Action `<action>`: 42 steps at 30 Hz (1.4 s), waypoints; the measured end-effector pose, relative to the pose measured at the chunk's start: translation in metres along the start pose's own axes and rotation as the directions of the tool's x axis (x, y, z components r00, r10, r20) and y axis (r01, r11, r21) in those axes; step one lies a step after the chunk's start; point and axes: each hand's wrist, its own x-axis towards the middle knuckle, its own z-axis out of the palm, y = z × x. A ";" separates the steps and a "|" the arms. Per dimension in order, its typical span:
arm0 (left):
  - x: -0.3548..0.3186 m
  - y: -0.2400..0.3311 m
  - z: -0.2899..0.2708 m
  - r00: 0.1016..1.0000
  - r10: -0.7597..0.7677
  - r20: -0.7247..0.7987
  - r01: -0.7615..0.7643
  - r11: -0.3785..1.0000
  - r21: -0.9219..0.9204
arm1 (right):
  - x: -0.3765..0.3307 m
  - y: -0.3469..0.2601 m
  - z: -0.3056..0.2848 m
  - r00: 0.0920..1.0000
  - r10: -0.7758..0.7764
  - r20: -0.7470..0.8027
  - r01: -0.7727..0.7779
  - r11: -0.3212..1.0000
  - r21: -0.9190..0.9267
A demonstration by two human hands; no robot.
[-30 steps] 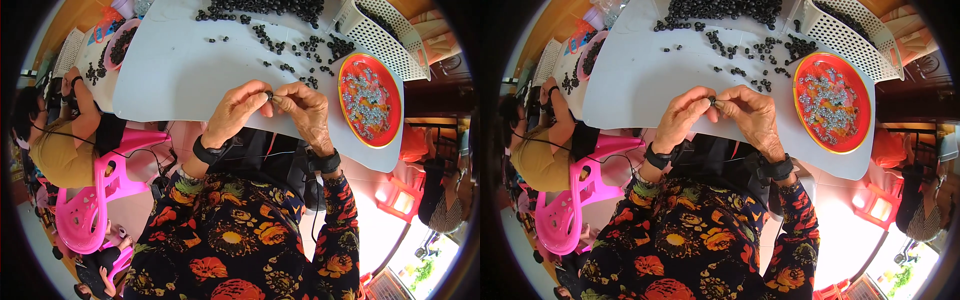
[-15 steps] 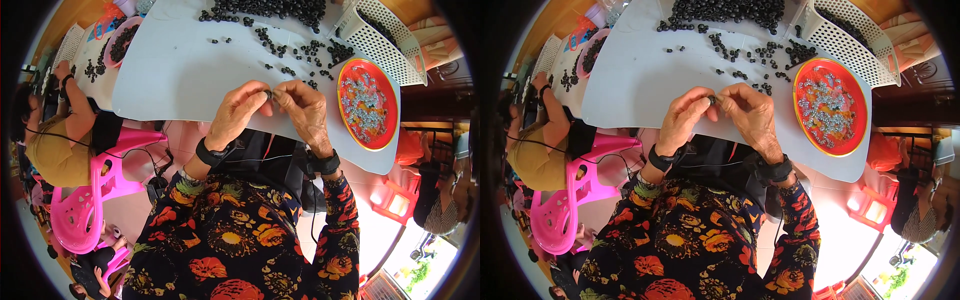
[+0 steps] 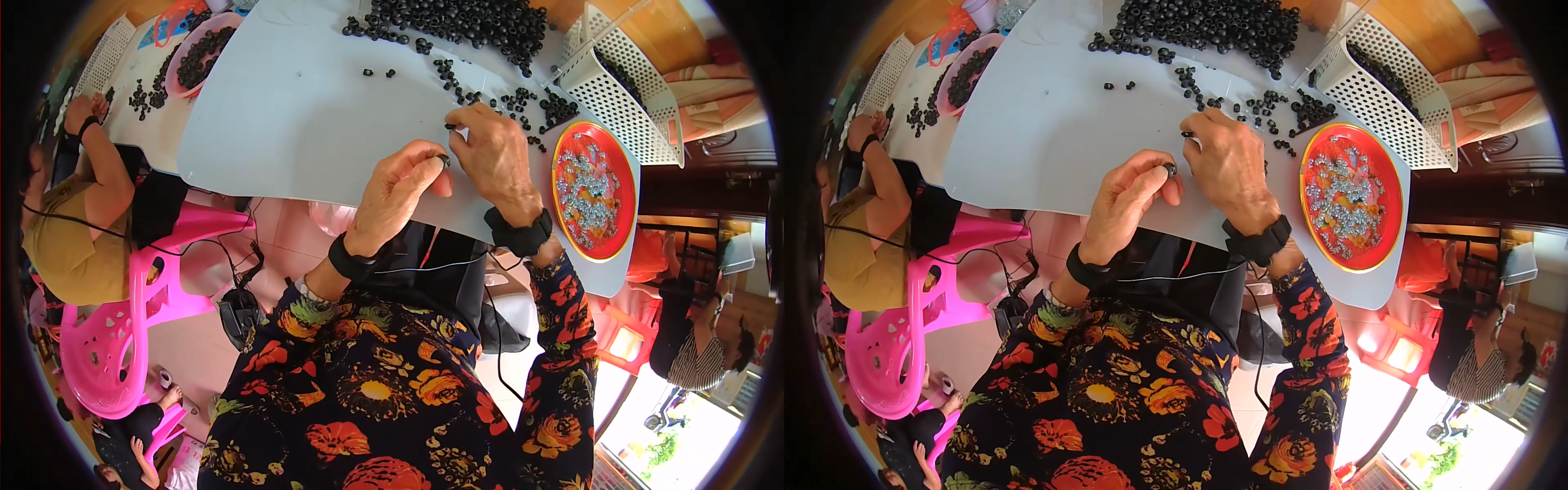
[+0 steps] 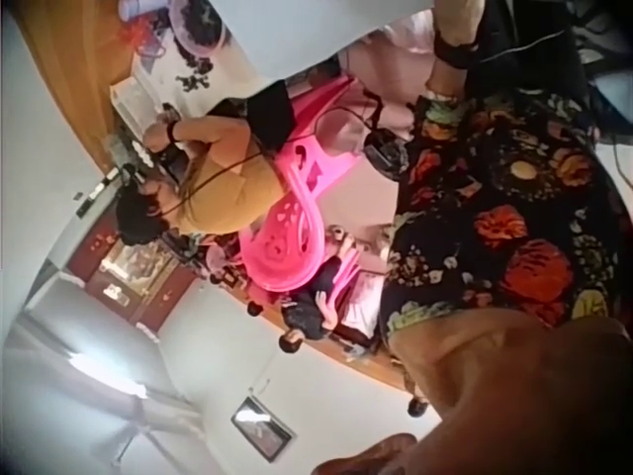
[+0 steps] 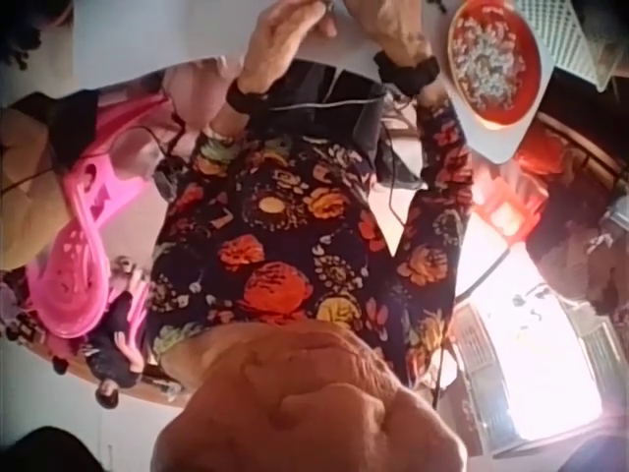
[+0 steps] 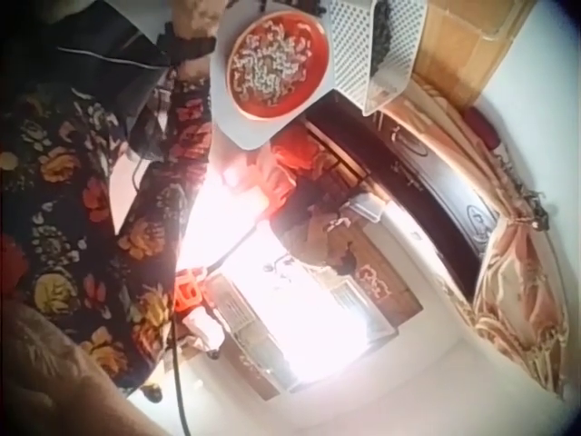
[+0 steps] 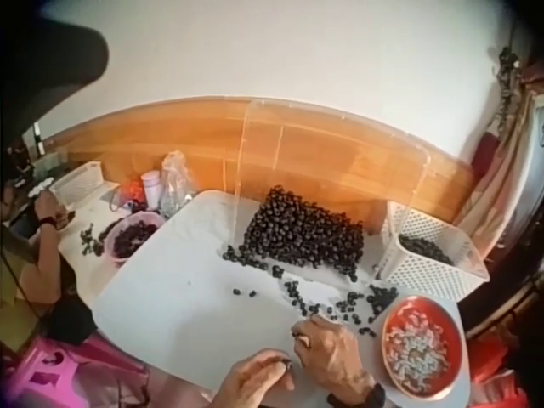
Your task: The person picks up a black plastic part and a small metal component by hand, fits the metal component into the black part, and places the assembled unit onto the table, repeating the process several times.
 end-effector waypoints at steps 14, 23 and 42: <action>0.006 -0.006 0.001 0.997 0.024 0.066 -0.040 0.967 0.253 | -0.061 -0.024 -0.011 0.864 0.447 0.233 -0.416 0.370 0.831; 0.004 0.001 0.004 0.997 0.042 0.065 -0.056 0.968 0.243 | -0.071 -0.019 -0.003 0.879 0.464 0.110 -0.293 0.343 0.892; -0.002 -0.005 0.015 0.973 0.230 -0.005 -0.207 0.883 0.421 | -0.070 -0.023 -0.006 0.918 0.395 0.035 -0.284 0.591 0.755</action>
